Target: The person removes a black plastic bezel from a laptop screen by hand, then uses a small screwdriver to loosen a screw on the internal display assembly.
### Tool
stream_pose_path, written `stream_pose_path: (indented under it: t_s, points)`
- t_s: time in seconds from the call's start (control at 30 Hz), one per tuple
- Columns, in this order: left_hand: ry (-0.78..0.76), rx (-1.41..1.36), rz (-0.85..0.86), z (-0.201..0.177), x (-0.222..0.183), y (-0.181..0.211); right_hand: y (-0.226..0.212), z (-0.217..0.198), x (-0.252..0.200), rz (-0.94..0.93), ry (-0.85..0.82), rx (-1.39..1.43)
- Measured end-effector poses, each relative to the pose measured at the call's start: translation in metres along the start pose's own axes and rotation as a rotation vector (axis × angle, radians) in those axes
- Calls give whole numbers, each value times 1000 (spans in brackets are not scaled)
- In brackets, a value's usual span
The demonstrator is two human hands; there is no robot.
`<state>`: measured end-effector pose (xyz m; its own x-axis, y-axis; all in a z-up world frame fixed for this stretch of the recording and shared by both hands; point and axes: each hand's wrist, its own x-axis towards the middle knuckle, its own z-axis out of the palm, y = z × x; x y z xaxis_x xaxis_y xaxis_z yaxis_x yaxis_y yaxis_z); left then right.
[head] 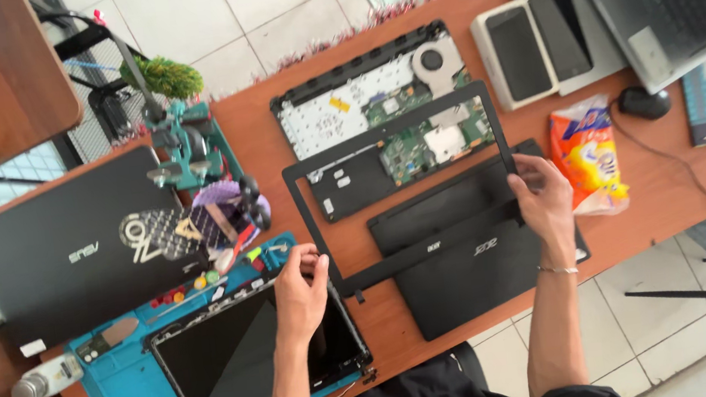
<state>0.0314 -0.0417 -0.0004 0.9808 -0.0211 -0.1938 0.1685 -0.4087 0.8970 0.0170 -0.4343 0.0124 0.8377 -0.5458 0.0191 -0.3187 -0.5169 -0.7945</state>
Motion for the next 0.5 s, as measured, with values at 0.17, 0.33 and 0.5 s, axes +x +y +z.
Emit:
stream_pose_path:
  t_s: [0.17,0.33,0.5]
  points:
    - [115,-11,60,30,35,23,-21,9,60,-105,5,-75]
    - [189,59,76,47,67,30,-31,31,102,-184,-36,-98]
    - [221,76,78,58,88,23,-25,46,124,-225,-98,-150]
